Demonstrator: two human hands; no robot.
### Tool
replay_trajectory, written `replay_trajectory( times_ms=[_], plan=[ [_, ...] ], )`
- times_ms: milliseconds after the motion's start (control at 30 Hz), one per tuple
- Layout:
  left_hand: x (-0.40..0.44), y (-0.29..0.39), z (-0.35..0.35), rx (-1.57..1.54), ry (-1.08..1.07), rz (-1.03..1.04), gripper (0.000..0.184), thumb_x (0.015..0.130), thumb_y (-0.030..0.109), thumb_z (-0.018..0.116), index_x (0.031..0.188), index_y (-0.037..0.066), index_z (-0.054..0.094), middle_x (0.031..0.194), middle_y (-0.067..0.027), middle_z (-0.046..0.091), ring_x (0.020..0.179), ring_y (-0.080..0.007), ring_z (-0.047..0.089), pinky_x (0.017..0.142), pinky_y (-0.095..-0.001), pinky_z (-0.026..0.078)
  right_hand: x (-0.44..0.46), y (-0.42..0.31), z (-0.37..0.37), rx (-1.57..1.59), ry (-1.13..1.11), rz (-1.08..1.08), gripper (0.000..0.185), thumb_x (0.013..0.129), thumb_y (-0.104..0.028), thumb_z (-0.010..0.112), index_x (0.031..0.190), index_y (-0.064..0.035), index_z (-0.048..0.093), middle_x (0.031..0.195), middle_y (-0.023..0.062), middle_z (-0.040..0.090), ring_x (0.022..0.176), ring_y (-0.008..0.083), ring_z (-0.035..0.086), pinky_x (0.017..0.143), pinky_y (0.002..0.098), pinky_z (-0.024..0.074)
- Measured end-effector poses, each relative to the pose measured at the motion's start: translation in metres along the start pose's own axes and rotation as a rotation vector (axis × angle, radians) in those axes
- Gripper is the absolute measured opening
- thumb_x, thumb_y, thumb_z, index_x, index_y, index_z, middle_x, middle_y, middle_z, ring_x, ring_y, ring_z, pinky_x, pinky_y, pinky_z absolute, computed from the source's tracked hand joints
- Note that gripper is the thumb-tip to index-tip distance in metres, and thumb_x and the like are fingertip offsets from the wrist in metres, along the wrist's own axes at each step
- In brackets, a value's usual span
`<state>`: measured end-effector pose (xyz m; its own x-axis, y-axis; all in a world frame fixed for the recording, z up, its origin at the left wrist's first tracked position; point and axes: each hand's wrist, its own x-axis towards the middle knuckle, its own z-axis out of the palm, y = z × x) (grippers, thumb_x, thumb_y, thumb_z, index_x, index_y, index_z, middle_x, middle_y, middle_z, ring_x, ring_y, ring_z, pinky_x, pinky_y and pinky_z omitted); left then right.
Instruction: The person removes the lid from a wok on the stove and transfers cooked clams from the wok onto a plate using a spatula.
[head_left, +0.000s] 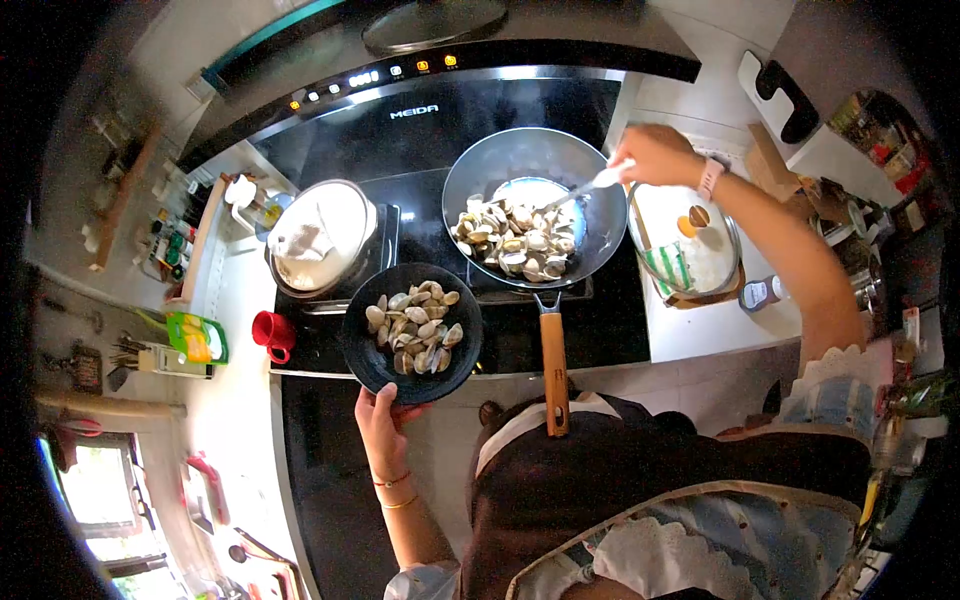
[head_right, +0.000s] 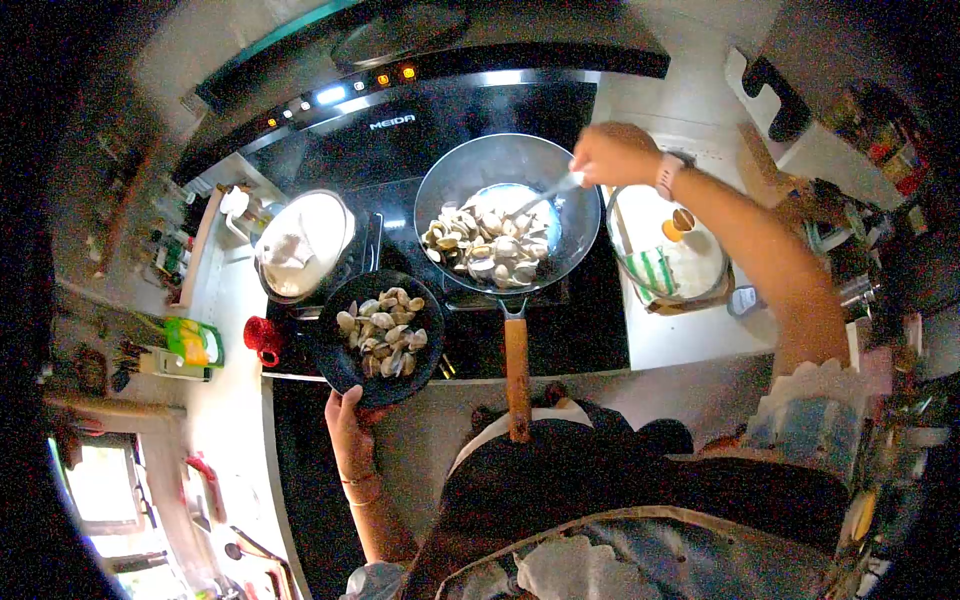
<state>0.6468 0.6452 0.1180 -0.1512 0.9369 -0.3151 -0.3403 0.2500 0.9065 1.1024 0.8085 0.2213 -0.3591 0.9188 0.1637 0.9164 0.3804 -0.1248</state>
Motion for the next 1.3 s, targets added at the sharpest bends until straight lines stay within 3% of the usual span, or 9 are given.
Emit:
replay_trajectory(
  times_ms=[133,233,500,567,700,1000,1133,1267,1300],
  plan=[
    [0.003,0.002,0.007,-0.01,-0.019,0.019,0.024,0.084,0.008,0.051,0.105,-0.004,0.049,0.083,-0.0114,0.064,0.059,-0.0218,0.066,0.047,-0.0253,0.056,-0.046,0.0,0.018,0.277,-0.151,0.343,0.023,0.065,-0.021,0.072,0.086,-0.013,0.073,0.074,0.01,0.067,0.065,0.0201,0.063,0.061,0.0314,0.0476],
    [0.001,0.015,0.02,0.013,-0.015,0.023,0.024,0.084,0.008,0.052,0.105,-0.004,0.049,0.084,-0.0114,0.064,0.06,-0.0217,0.066,0.047,-0.0259,0.056,-0.073,0.015,0.054,0.487,-0.087,0.397,0.022,0.068,-0.023,0.071,0.087,-0.013,0.073,0.066,0.0089,0.067,0.055,0.0146,0.06,0.055,0.0275,0.0447],
    [0.015,0.025,0.048,0.021,-0.039,0.049,0.025,0.084,0.008,0.051,0.107,-0.004,0.048,0.085,-0.0121,0.064,0.061,-0.0226,0.066,0.05,-0.0268,0.058,-0.1,0.033,0.084,0.623,-0.033,0.516,0.024,0.068,-0.022,0.072,0.087,-0.0085,0.072,0.069,0.0069,0.068,0.056,0.0118,0.06,0.058,0.0254,0.0457],
    [0.021,0.024,0.05,0.004,-0.063,0.071,0.025,0.084,0.007,0.05,0.106,-0.004,0.048,0.085,-0.0128,0.064,0.062,-0.0237,0.067,0.051,-0.0274,0.058,-0.104,0.042,0.091,0.814,-0.019,0.536,0.025,0.069,-0.008,0.071,0.093,-0.0006,0.07,0.071,0.0074,0.068,0.057,0.0063,0.057,0.055,0.0211,0.0447],
    [0.027,0.025,0.055,0.027,-0.108,0.065,0.023,0.084,0.007,0.051,0.105,-0.003,0.048,0.085,-0.0129,0.064,0.062,-0.0241,0.067,0.052,-0.0271,0.058,-0.108,0.031,0.064,0.639,0.048,0.496,0.025,0.069,-0.019,0.072,0.09,-0.0055,0.071,0.074,0.0084,0.069,0.062,0.0107,0.062,0.062,0.0244,0.0472],
    [0.049,0.023,0.069,0.011,-0.125,0.095,0.021,0.085,0.006,0.05,0.102,-0.005,0.048,0.086,-0.0151,0.064,0.064,-0.0258,0.067,0.054,-0.0284,0.06,-0.11,0.016,-0.006,0.62,-0.02,0.515,0.021,0.07,-0.012,0.071,0.089,-0.005,0.071,0.073,0.0069,0.069,0.064,0.0098,0.061,0.062,0.0227,0.0464],
    [0.066,0.02,0.079,0.032,-0.196,0.07,0.019,0.086,0.005,0.047,0.1,-0.007,0.047,0.085,-0.0188,0.063,0.063,-0.0274,0.067,0.053,-0.0279,0.06,-0.1,0.002,-0.039,0.745,0.027,0.493,0.026,0.072,-0.001,0.069,0.098,0.0032,0.067,0.07,0.0058,0.065,0.058,0.0065,0.056,0.05,0.0204,0.0419],
    [0.068,0.023,0.097,-0.054,-0.307,-0.035,0.019,0.087,0.005,0.047,0.102,-0.007,0.048,0.087,-0.0207,0.063,0.063,-0.0306,0.067,0.053,-0.0264,0.059,-0.087,-0.056,-0.077,0.631,0.01,0.448,0.027,0.073,-0.003,0.07,0.1,-0.0006,0.068,0.069,0.0074,0.066,0.057,0.0076,0.056,0.052,0.0221,0.0416],
    [0.069,0.023,0.099,-0.052,-0.304,-0.07,0.019,0.088,0.005,0.047,0.102,-0.008,0.047,0.087,-0.0209,0.063,0.064,-0.0309,0.067,0.053,-0.0265,0.059,-0.087,-0.072,-0.082,0.41,0.051,0.357,0.027,0.074,-0.006,0.07,0.101,-0.0032,0.068,0.068,0.0077,0.065,0.056,0.0091,0.055,0.052,0.0233,0.0413]
  ],
)
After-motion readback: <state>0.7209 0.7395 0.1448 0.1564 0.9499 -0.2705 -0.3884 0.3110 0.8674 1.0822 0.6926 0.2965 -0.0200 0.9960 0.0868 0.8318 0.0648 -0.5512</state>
